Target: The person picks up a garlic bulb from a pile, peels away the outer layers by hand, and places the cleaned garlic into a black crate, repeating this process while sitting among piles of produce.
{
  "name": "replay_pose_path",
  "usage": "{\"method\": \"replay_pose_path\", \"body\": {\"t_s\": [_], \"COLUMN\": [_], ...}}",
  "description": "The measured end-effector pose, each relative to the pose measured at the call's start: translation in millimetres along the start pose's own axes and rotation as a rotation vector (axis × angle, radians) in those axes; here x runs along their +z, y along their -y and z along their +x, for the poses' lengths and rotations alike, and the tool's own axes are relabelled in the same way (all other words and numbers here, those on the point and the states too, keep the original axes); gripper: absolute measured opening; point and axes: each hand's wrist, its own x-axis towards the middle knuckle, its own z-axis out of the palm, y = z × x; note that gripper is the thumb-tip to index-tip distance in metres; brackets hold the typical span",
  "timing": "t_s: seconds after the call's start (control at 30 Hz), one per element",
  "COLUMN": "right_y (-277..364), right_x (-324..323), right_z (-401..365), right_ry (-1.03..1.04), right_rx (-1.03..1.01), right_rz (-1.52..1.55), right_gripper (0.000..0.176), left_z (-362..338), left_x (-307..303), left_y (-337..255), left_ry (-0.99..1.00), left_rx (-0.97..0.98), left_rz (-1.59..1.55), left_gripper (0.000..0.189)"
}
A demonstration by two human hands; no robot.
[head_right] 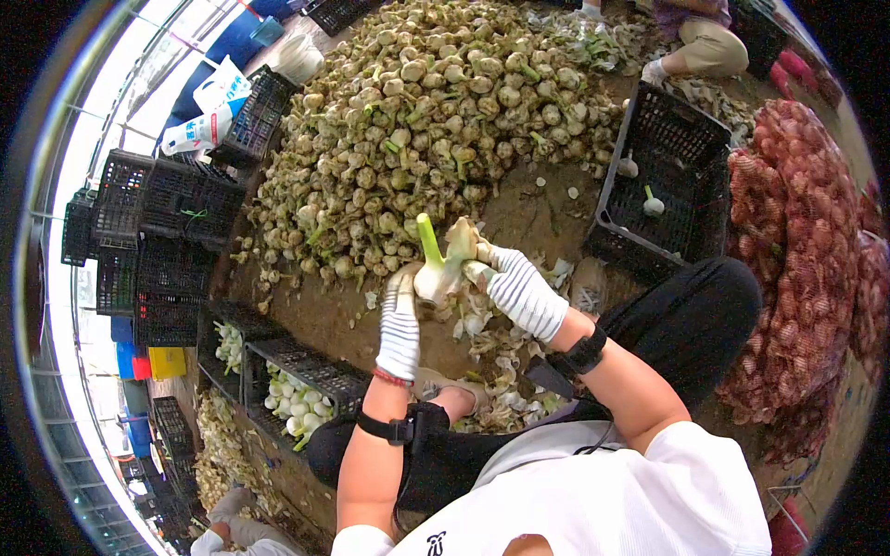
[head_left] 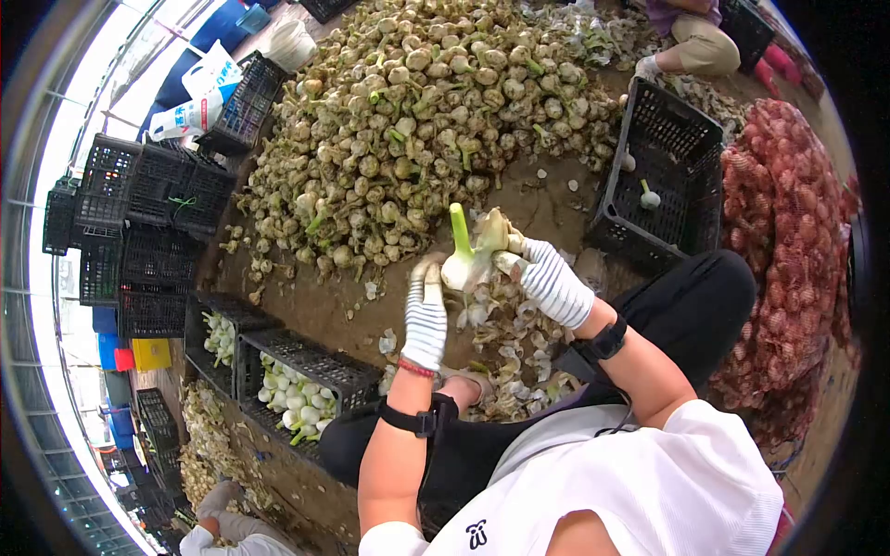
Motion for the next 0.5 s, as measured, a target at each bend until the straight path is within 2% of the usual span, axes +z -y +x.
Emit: {"method": "replay_pose_path", "body": {"t_s": [0.03, 0.07, 0.1, 0.17, 0.2, 0.23, 0.3, 0.33, 0.37, 0.43, 0.5], "right_y": [2, 15, 12, -3, -5, -4, 16, 3, -20, -41, -62], "right_x": [1, 1, 5, 9, 7, 3, -6, -20, -35, -56, -72], "right_z": [-3, -9, -14, -18, -19, -20, -14, -6, 1, 12, 15], "right_ry": [-0.061, -0.021, -0.013, 0.013, 0.068, 0.075, 0.009, -0.053, -0.138, -0.153, 0.024], "right_rx": [-0.03, 0.071, 0.032, -0.335, -0.283, -0.279, 0.107, 0.099, 0.098, 0.106, 0.197], "right_rz": [-0.03, -0.263, -0.378, -0.634, -0.614, -0.613, -0.387, -0.49, -0.462, -0.56, -0.845], "right_gripper": [0.025, 0.021, 0.018, 0.018, 0.018, 0.018, 0.019, 0.022, 0.025, 0.024, 0.028], "left_z": [1, -7, -3, -2, 0, -3, -14, -18, -23, -28, -34], "left_x": [-3, 8, -2, -7, -9, -13, -9, -8, -9, -9, -8], "left_y": [-2, -21, -16, -11, -7, -5, -20, -30, -41, -45, -45], "left_ry": [-0.129, -0.087, -0.036, 0.004, -0.067, -0.074, -0.029, 0.002, 0.063, 0.143, 0.152], "left_rx": [0.218, 0.254, 0.438, 0.427, 0.362, 0.358, 0.201, 0.24, 0.199, 0.205, 0.272], "left_rz": [0.284, 0.317, 0.642, 0.655, 0.62, 0.619, 0.399, 0.391, 0.362, 0.297, 0.325], "left_gripper": [0.051, 0.052, 0.043, 0.03, 0.019, 0.019, 0.015, 0.013, 0.015, 0.019, 0.018]}}
